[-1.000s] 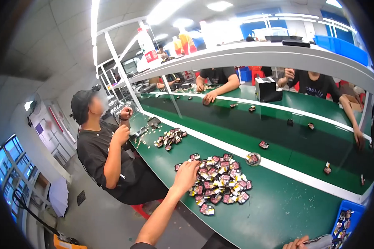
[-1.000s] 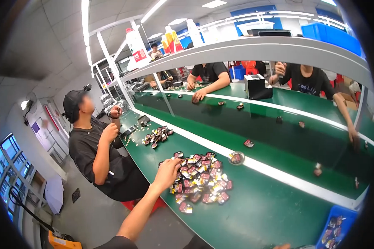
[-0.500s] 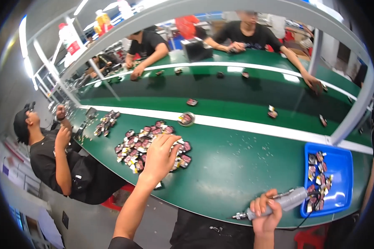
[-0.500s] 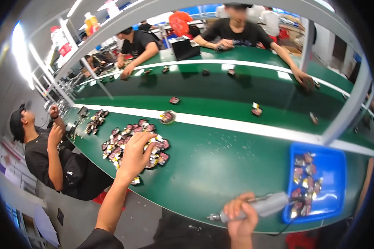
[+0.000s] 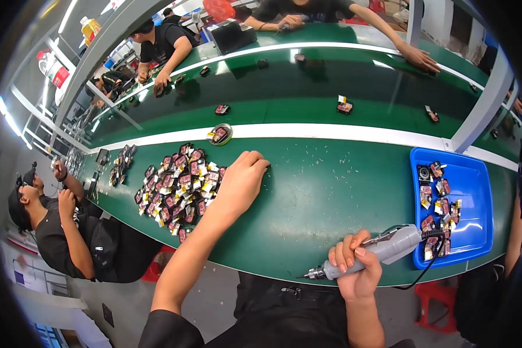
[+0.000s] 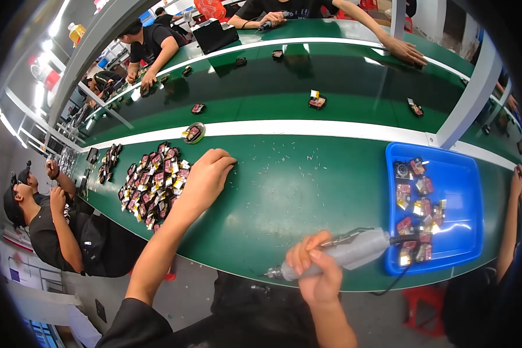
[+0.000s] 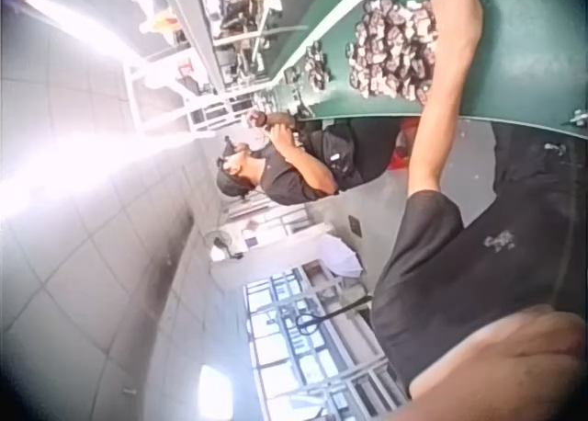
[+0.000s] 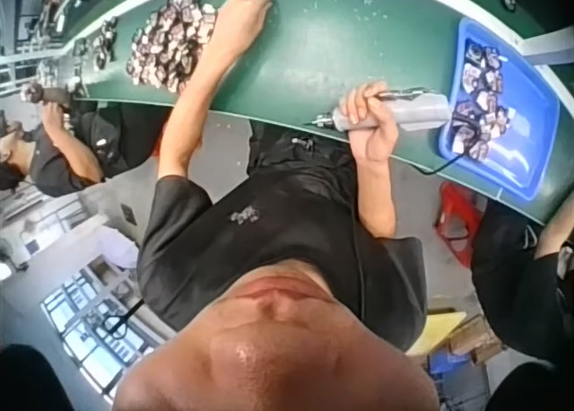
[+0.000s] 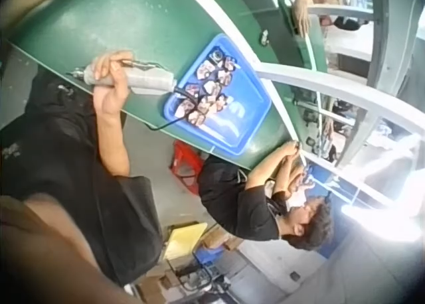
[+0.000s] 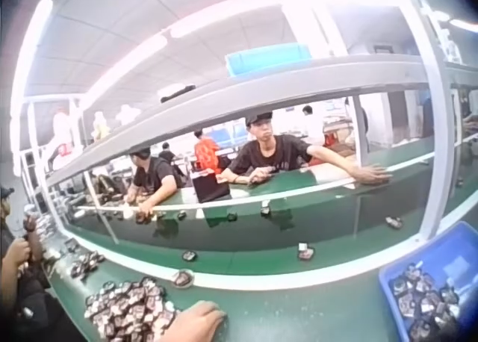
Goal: Assembling small electronic components using an electric screwdriver on a production line.
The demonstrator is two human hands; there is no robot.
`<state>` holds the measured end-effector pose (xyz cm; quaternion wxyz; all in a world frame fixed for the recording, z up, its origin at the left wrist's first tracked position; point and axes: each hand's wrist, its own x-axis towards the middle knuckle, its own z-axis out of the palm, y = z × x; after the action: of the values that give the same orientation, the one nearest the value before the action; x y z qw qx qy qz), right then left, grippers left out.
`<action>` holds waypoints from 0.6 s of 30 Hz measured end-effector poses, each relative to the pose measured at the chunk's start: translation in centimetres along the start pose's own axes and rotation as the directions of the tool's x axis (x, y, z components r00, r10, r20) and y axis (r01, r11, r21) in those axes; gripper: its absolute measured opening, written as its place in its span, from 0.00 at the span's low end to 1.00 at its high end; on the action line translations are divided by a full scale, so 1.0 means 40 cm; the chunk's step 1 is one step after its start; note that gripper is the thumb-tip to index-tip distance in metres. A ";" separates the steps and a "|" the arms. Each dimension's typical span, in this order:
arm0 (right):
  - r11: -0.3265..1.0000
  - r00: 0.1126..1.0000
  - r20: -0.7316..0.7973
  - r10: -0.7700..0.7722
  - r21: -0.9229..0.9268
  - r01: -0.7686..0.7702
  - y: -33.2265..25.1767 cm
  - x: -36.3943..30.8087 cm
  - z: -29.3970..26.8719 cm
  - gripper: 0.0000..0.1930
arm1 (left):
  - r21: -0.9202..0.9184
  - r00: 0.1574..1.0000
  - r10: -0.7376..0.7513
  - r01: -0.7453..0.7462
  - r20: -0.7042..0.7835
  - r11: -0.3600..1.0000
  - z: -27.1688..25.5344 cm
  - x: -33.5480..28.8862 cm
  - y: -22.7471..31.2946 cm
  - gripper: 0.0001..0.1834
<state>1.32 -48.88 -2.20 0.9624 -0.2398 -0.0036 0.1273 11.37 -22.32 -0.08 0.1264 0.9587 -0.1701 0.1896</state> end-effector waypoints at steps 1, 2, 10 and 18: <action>1.000 1.000 0.013 0.000 -0.004 0.000 0.000 0.005 -0.001 0.05 | 0.017 1.000 0.004 -0.004 -0.006 1.000 0.000 0.010 -0.002 0.07; 1.000 1.000 0.012 0.000 -0.001 0.000 0.002 0.008 -0.001 0.05 | 0.018 1.000 0.004 -0.004 -0.004 1.000 0.001 0.013 -0.004 0.07; 0.996 0.998 -0.043 -0.047 0.075 0.050 0.010 -0.004 0.015 0.08 | 0.293 0.973 0.113 -0.170 0.202 0.941 -0.011 0.040 0.008 0.04; 0.999 0.999 0.041 0.027 0.043 -0.029 -0.013 -0.029 0.039 0.05 | 0.230 0.962 0.230 -0.259 0.147 0.938 0.008 0.028 -0.011 0.08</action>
<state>0.22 -48.89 -0.51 0.9652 -0.2164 -0.0171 0.1455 12.61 -22.33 0.03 -0.0290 0.9478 -0.2703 0.1666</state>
